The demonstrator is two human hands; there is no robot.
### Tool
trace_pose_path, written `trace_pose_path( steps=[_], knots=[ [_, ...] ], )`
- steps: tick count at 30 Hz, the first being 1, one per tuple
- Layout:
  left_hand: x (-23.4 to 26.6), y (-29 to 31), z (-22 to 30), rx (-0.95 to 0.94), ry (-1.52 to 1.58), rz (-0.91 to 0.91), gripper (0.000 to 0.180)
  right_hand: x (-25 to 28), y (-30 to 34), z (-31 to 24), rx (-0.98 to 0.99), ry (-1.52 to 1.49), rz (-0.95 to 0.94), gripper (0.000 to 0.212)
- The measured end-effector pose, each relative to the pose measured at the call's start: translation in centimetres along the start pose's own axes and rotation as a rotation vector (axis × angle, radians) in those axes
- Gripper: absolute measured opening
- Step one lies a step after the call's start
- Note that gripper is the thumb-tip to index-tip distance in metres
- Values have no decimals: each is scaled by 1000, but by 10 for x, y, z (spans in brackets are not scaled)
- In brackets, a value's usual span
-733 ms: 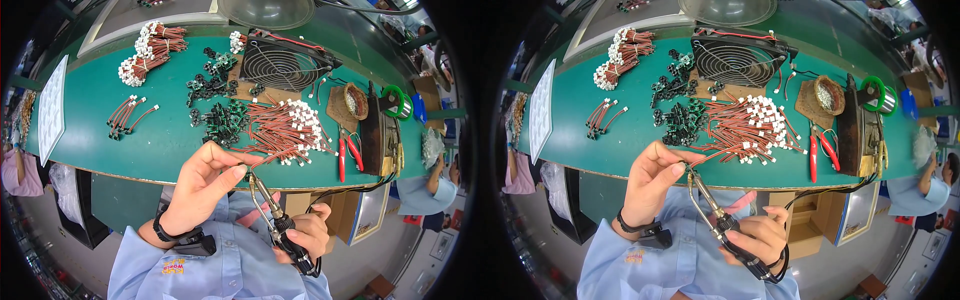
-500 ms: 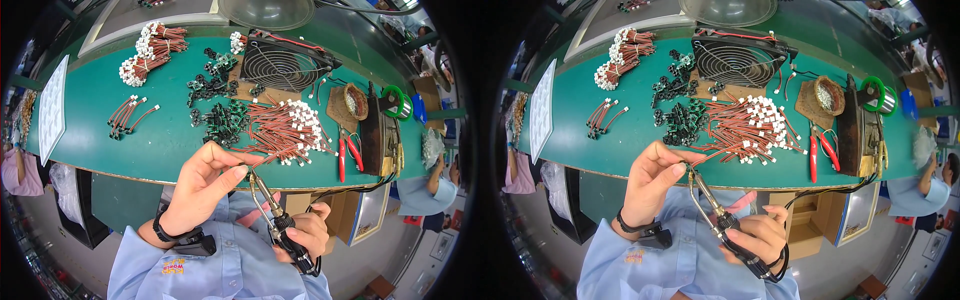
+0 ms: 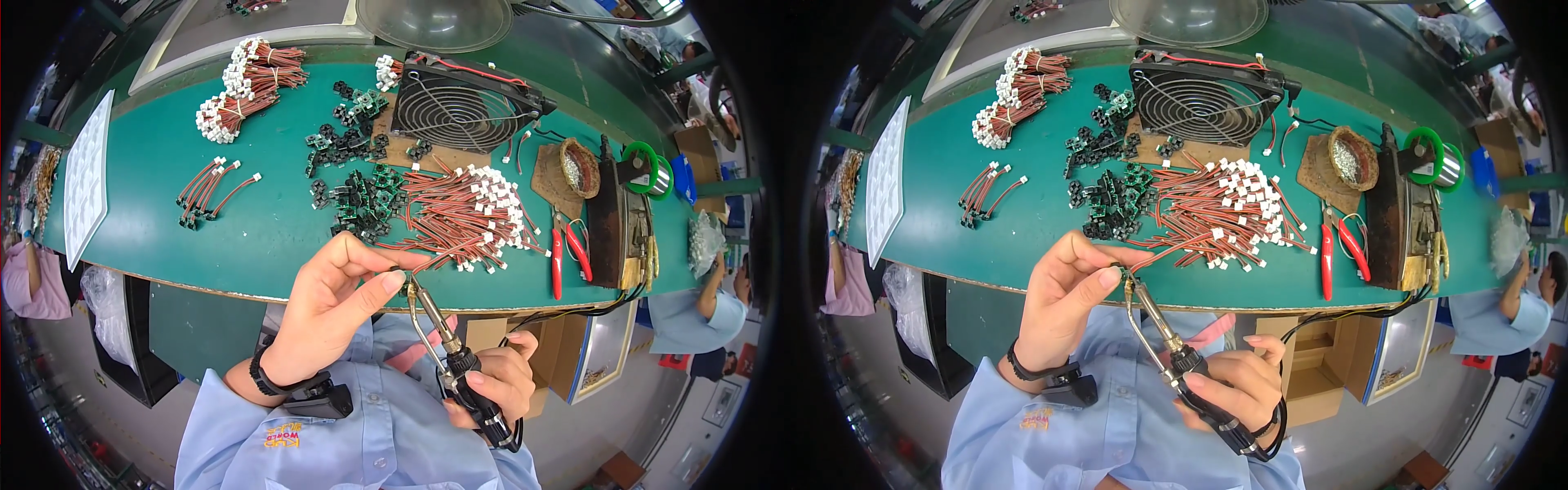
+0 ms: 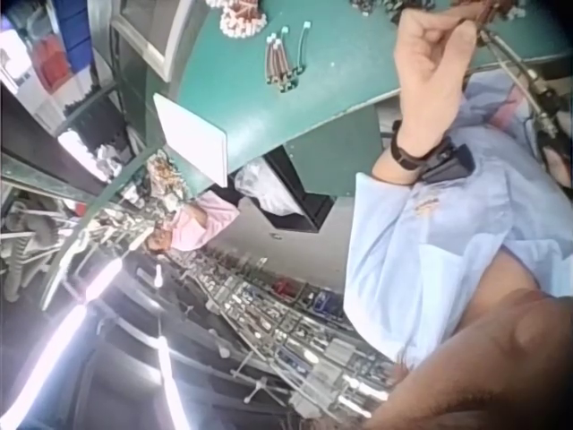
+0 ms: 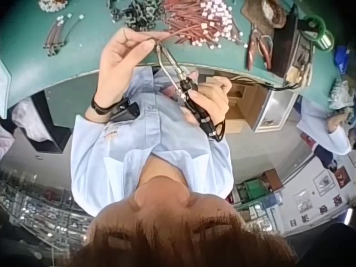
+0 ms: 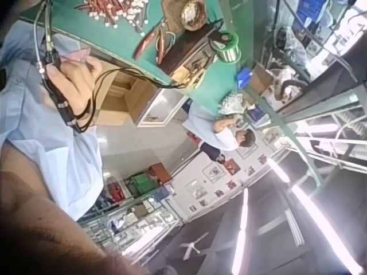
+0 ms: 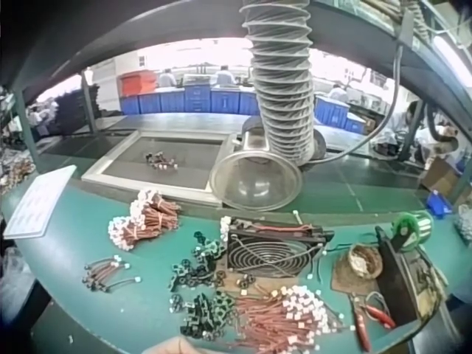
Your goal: The person picks up a circuit board and a wire, joins them using a soldering iron, and then trims the excess wire with pliers. This process is repeated for several assemblies before they are set down on the table.
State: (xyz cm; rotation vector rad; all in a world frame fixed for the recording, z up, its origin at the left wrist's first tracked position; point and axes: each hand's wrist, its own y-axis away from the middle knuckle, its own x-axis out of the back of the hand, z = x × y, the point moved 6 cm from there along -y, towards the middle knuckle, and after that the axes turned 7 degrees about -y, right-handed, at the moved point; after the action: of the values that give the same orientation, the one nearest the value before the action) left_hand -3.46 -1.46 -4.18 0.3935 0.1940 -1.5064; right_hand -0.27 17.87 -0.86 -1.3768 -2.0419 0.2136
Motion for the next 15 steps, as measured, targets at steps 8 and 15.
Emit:
trace_pose_path(
  steps=[8, 15],
  knots=[
    [-1, 0, 1, -1, -13, 5, 10, 0, 0, 0, -2, -2, 0, 45],
    [0, 1, 1, -5, -11, 15, 10, -3, 3, 1, 9, 6, -4, 44]
  ],
)
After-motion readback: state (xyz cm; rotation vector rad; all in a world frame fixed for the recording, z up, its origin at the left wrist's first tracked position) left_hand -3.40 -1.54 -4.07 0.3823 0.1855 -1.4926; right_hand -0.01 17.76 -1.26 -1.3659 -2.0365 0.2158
